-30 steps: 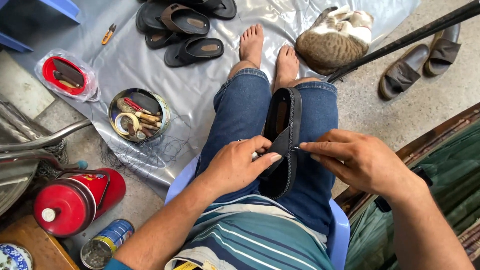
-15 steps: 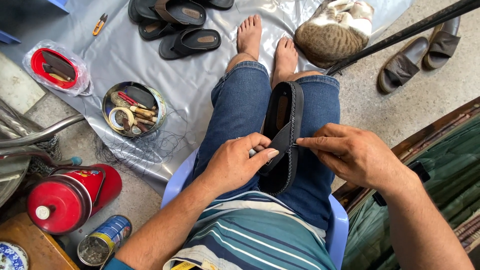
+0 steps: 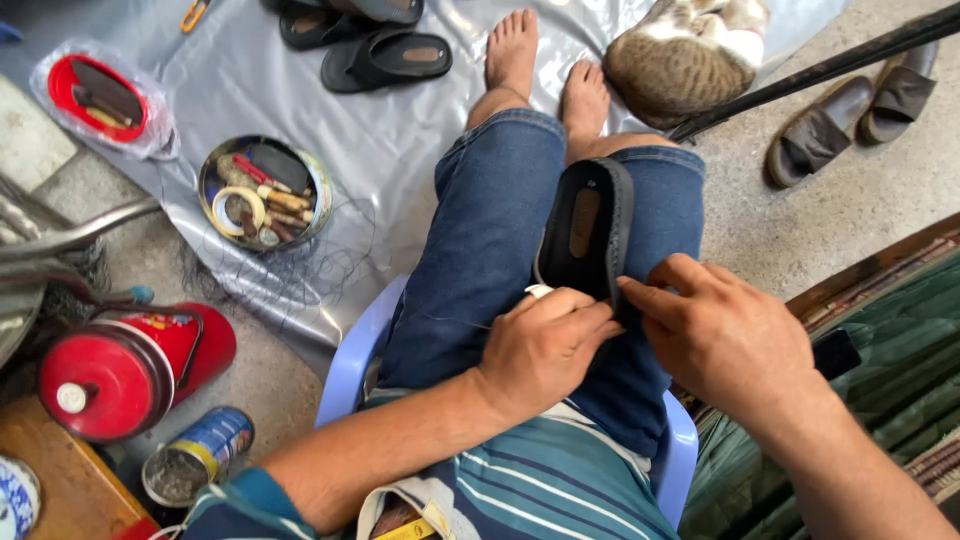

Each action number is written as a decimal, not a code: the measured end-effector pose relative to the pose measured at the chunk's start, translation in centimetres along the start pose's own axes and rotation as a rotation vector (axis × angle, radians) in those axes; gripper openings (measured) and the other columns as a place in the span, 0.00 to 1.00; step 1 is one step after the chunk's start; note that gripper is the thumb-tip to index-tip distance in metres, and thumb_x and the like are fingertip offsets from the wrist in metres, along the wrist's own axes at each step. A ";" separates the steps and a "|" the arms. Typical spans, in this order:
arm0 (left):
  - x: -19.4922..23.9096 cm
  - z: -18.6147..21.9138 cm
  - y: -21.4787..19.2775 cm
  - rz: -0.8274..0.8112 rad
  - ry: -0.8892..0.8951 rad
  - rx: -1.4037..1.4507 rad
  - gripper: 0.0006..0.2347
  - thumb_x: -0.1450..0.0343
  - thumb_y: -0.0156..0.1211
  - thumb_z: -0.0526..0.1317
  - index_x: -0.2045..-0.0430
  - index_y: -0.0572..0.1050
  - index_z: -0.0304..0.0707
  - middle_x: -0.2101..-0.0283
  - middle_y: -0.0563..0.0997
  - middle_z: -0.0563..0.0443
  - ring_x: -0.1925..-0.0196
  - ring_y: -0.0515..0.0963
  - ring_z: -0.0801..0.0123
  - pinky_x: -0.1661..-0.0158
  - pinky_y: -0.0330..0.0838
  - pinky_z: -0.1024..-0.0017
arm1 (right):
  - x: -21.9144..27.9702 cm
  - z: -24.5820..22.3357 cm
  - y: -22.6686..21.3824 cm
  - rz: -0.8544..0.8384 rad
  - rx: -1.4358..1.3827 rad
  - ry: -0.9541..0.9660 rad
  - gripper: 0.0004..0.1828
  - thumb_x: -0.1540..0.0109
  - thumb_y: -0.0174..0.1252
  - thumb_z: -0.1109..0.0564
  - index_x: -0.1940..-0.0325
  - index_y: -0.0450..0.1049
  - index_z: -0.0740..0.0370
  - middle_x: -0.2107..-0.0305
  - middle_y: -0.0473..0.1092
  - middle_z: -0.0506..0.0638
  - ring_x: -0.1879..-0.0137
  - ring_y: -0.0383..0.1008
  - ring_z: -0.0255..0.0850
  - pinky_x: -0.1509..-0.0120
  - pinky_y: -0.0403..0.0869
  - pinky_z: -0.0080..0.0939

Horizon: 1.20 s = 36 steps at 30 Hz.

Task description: The person sews a black slipper using a needle and thread, pulling the thread through the sole and upper repeatedly. The person holds the slipper on their lap and occasionally turns it to continue stitching along the edge.

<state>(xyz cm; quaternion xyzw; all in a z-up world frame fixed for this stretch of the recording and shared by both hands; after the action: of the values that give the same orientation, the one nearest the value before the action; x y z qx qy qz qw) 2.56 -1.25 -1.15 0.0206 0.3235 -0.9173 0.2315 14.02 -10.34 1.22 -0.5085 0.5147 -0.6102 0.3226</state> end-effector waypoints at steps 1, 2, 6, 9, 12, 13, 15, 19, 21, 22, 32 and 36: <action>0.2 0.0 0.2 0.005 -0.016 -0.001 0.04 0.33 0.56 0.40 0.76 0.72 0.43 0.74 0.72 0.56 0.74 0.73 0.62 0.74 0.68 0.67 | 0.1 0.1 0.4 -0.009 -0.002 -0.014 0.19 0.46 0.50 0.49 0.51 0.70 0.41 0.67 0.66 0.42 0.69 0.72 0.43 0.72 0.73 0.44; 0.2 -0.1 0.3 0.005 -0.025 -0.004 0.05 0.33 0.57 0.41 0.78 0.71 0.42 0.75 0.70 0.56 0.76 0.72 0.61 0.78 0.67 0.65 | 0.1 0.4 0.6 0.017 -0.025 -0.005 0.17 0.46 0.50 0.49 0.52 0.71 0.40 0.68 0.65 0.42 0.68 0.72 0.42 0.74 0.73 0.44; 0.4 -0.3 1.0 0.046 0.000 -0.057 0.07 0.33 0.58 0.42 0.79 0.71 0.42 0.76 0.68 0.57 0.80 0.70 0.61 0.83 0.67 0.65 | 0.2 0.8 1.1 0.147 -0.148 -0.013 0.14 0.44 0.54 0.54 0.55 0.74 0.43 0.69 0.66 0.40 0.71 0.70 0.39 0.77 0.69 0.42; 0.5 -0.5 1.1 0.049 -0.006 -0.057 0.07 0.33 0.57 0.42 0.80 0.70 0.42 0.76 0.67 0.58 0.81 0.69 0.62 0.85 0.66 0.65 | 0.1 0.7 0.9 0.231 -0.201 -0.062 0.12 0.44 0.55 0.57 0.56 0.75 0.48 0.70 0.67 0.41 0.73 0.69 0.37 0.78 0.67 0.39; 0.4 -0.6 0.8 0.049 0.020 -0.064 0.07 0.33 0.57 0.42 0.78 0.70 0.42 0.76 0.68 0.57 0.80 0.69 0.62 0.84 0.65 0.65 | -0.1 0.8 0.9 0.234 -0.304 -0.095 0.12 0.44 0.56 0.59 0.57 0.74 0.50 0.70 0.67 0.43 0.73 0.68 0.39 0.76 0.66 0.40; 0.5 -0.7 0.7 0.049 0.020 -0.062 0.07 0.33 0.57 0.42 0.78 0.70 0.42 0.76 0.68 0.57 0.80 0.69 0.62 0.84 0.65 0.65 | 0.0 1.1 1.2 0.233 -0.303 -0.094 0.12 0.44 0.56 0.59 0.57 0.74 0.50 0.70 0.67 0.43 0.73 0.68 0.39 0.76 0.66 0.40; 0.4 -1.0 0.5 0.034 0.026 -0.001 0.06 0.34 0.58 0.42 0.78 0.69 0.42 0.74 0.70 0.58 0.79 0.70 0.63 0.82 0.67 0.65 | -0.2 1.7 1.6 0.242 -0.453 -0.159 0.13 0.45 0.57 0.61 0.57 0.74 0.51 0.71 0.67 0.44 0.72 0.68 0.36 0.73 0.65 0.36; 0.7 -1.7 0.4 0.056 0.033 0.076 0.05 0.34 0.58 0.41 0.77 0.71 0.43 0.73 0.71 0.58 0.78 0.71 0.66 0.77 0.69 0.70 | -0.7 1.9 1.4 0.190 -0.425 -0.183 0.13 0.45 0.56 0.58 0.56 0.73 0.48 0.71 0.67 0.41 0.71 0.68 0.35 0.75 0.65 0.35; 0.6 -1.8 0.1 0.059 0.046 0.166 0.04 0.34 0.58 0.40 0.74 0.73 0.42 0.73 0.72 0.56 0.77 0.72 0.66 0.74 0.70 0.69 | -1.0 1.6 0.9 0.207 -0.384 -0.217 0.09 0.44 0.56 0.57 0.60 0.73 0.49 0.72 0.66 0.41 0.72 0.67 0.36 0.78 0.63 0.37; 0.7 -2.0 0.3 0.059 0.044 0.166 0.04 0.34 0.58 0.40 0.74 0.73 0.42 0.73 0.72 0.56 0.77 0.72 0.66 0.74 0.70 0.69 | -1.1 1.6 0.9 0.205 -0.386 -0.218 0.09 0.44 0.56 0.57 0.60 0.73 0.49 0.72 0.66 0.41 0.72 0.67 0.36 0.78 0.63 0.37; 1.0 -2.7 0.1 0.124 0.064 0.266 0.06 0.37 0.64 0.37 0.70 0.75 0.41 0.71 0.75 0.55 0.73 0.75 0.70 0.68 0.72 0.74 | -1.7 0.3 0.7 0.246 -0.327 -0.195 0.06 0.43 0.54 0.55 0.62 0.71 0.51 0.74 0.65 0.43 0.72 0.69 0.39 0.76 0.66 0.38; 1.0 -2.7 0.2 0.091 0.069 0.280 0.06 0.37 0.64 0.37 0.70 0.76 0.40 0.70 0.77 0.54 0.71 0.77 0.69 0.68 0.74 0.74 | -1.1 -0.1 0.9 0.270 -0.265 -0.142 0.05 0.43 0.55 0.54 0.63 0.71 0.50 0.72 0.67 0.43 0.72 0.69 0.39 0.75 0.67 0.37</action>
<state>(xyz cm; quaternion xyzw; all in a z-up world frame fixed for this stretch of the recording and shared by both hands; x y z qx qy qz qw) 1.46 -0.19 -3.61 0.0989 0.1991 -0.9407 0.2561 14.15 -9.54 0.00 -0.5145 0.6302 -0.4509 0.3671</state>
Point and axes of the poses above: each hand's wrist, its own x-axis away from the middle knuckle, its own y-axis out of the palm, z = x × y, the point moved 4 cm from there along -x, towards the middle knuckle
